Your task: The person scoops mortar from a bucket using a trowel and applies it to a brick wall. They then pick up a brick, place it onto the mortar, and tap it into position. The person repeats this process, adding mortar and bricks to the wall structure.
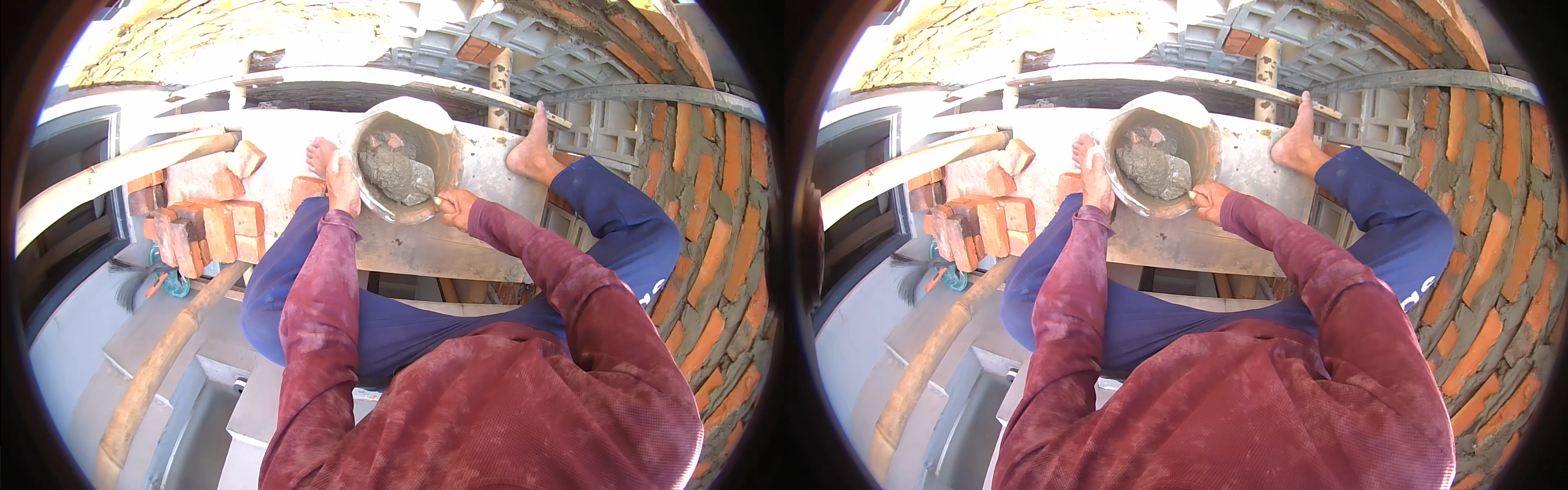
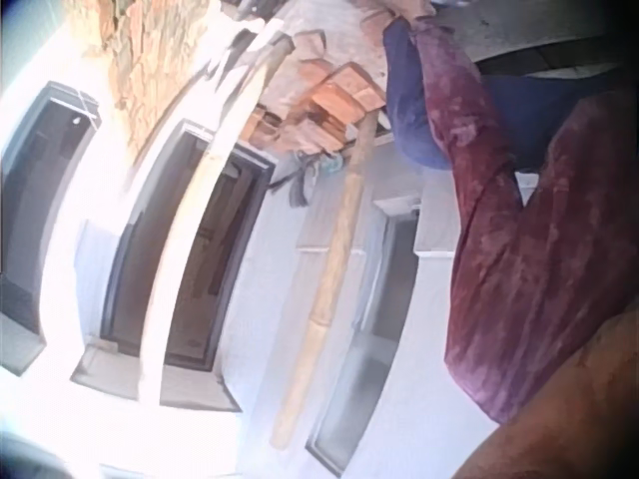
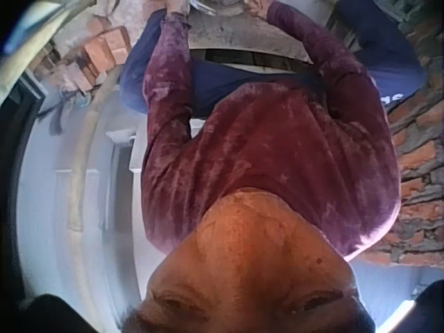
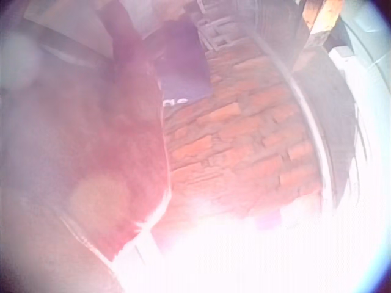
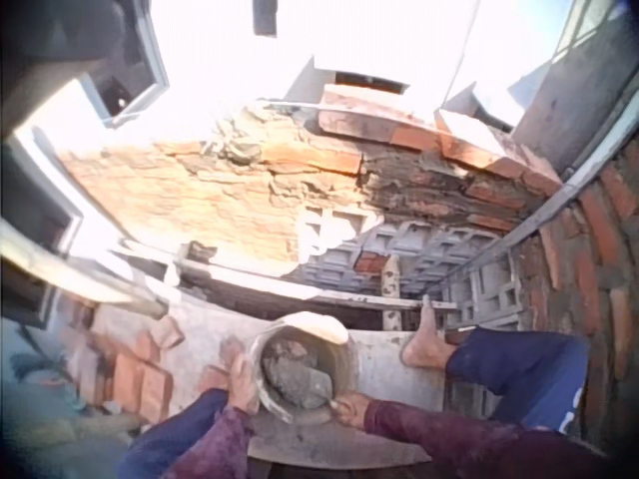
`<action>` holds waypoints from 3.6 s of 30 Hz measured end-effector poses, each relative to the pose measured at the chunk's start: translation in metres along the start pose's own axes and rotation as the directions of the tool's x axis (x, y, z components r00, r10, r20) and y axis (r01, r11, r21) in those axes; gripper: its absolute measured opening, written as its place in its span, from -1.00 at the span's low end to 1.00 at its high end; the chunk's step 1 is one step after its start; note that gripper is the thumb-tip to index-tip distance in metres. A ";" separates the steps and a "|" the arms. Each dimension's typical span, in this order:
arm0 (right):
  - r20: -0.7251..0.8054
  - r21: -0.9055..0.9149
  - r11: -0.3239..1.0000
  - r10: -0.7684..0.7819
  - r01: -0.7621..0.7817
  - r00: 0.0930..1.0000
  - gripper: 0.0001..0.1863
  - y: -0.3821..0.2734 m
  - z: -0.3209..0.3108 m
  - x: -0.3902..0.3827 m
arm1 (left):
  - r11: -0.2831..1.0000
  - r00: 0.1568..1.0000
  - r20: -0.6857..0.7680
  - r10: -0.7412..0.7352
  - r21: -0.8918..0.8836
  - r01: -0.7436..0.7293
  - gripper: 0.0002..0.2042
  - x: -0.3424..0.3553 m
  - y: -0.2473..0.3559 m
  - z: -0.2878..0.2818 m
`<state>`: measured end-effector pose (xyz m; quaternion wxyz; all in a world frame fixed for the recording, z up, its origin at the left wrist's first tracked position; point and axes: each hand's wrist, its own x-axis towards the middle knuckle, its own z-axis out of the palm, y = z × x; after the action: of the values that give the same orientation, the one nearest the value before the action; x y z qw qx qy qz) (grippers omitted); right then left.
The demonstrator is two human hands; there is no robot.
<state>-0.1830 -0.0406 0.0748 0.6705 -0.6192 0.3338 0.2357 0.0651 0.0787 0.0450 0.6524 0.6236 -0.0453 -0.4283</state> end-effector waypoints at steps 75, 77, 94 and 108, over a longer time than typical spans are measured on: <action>-0.307 -0.853 0.481 -0.151 -0.202 0.940 -0.71 -0.091 -0.038 -0.080 | 0.465 0.970 -0.055 0.237 0.883 -0.063 -0.41 0.037 0.016 -0.005; -0.295 -0.898 0.399 -0.237 -0.185 0.926 -0.47 -0.078 -0.026 -0.032 | 0.697 0.993 0.042 0.110 0.709 -0.107 -0.38 0.044 0.015 -0.009; -0.056 -0.995 -0.049 -0.462 -0.089 0.885 -0.42 -0.070 0.015 -0.015 | 0.095 0.949 -0.172 0.265 0.984 0.152 -0.34 0.046 -0.003 0.013; -0.199 -0.858 0.416 0.270 -0.301 0.942 -0.72 -0.055 -0.027 0.036 | 0.774 0.953 0.194 0.234 0.556 -0.304 -0.66 0.001 0.025 0.062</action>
<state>-0.1233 -0.0777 0.0846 0.2014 -0.8120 0.2749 0.4739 0.0413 0.0264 0.0790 0.4823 0.7538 -0.2994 -0.3310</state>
